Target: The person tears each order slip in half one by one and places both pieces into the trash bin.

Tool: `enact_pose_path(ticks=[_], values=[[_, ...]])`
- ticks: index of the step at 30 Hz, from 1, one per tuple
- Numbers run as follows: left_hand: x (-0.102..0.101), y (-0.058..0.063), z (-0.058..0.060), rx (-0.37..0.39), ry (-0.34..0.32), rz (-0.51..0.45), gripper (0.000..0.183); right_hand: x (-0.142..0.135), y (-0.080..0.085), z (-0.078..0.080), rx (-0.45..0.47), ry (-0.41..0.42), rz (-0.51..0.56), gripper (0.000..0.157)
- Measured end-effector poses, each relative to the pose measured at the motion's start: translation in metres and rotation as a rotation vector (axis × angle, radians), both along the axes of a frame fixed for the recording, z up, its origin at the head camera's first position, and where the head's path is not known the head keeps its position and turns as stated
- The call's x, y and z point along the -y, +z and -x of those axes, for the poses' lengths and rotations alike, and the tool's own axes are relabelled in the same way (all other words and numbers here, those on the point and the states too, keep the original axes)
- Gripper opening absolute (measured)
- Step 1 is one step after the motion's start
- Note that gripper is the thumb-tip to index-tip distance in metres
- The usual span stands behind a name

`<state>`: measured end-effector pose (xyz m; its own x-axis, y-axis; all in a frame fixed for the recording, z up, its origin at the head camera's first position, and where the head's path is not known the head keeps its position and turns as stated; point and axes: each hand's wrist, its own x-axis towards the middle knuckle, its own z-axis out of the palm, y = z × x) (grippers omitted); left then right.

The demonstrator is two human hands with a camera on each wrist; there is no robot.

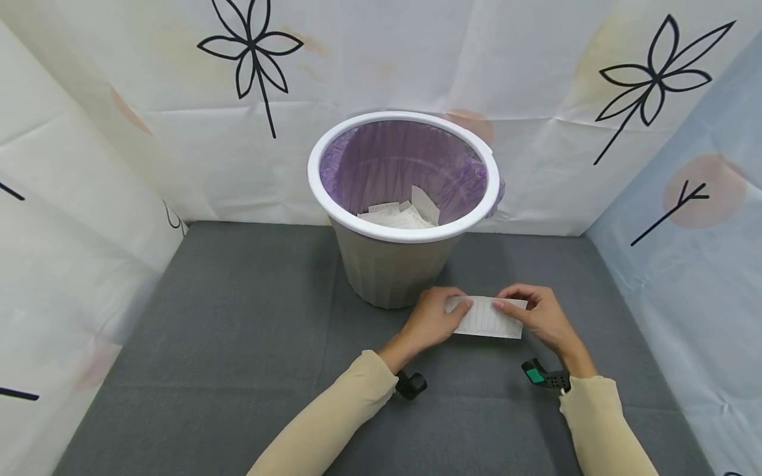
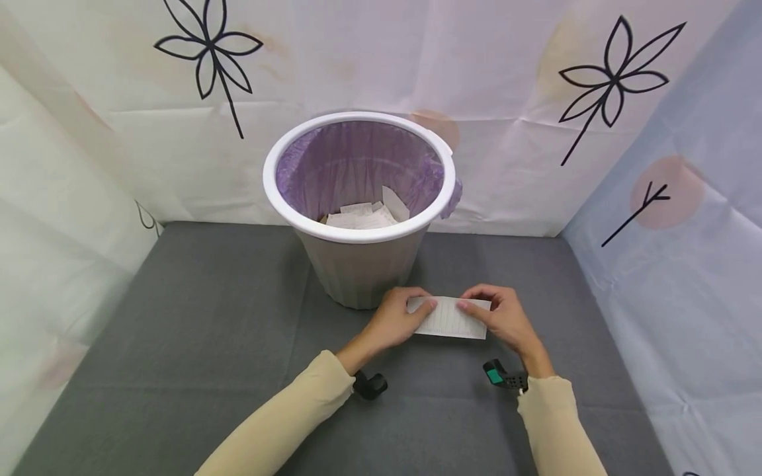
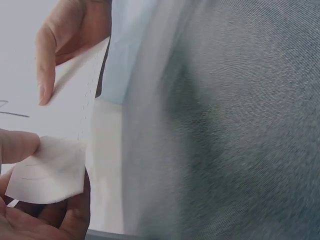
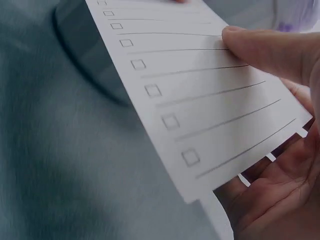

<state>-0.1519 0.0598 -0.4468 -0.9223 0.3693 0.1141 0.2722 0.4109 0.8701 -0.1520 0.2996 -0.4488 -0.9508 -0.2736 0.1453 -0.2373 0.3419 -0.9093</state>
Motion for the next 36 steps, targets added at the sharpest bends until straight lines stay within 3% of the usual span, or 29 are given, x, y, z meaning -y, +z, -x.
enact_pose_path(ticks=[7, 12, 18, 26, 36], values=[[0.016, 0.024, -0.009, -0.053, 0.026, -0.002, 0.021, 0.019, 0.023, -0.01, -0.024, 0.009, 0.093, 0.004], [0.034, 0.042, -0.016, -0.11, 0.001, -0.052, 0.018, 0.037, 0.039, -0.016, -0.082, 0.039, 0.155, 0.01], [0.058, 0.054, -0.022, -0.144, -0.023, -0.094, 0.015, 0.059, 0.054, -0.019, -0.106, 0.087, 0.182, 0.01], [0.087, 0.072, -0.022, -0.189, -0.013, -0.125, 0.011, 0.088, 0.071, -0.018, -0.112, 0.076, 0.221, 0.007], [0.119, 0.104, -0.019, -0.203, 0.007, -0.138, 0.009, 0.124, 0.097, -0.013, -0.101, 0.026, 0.269, 0.003]])
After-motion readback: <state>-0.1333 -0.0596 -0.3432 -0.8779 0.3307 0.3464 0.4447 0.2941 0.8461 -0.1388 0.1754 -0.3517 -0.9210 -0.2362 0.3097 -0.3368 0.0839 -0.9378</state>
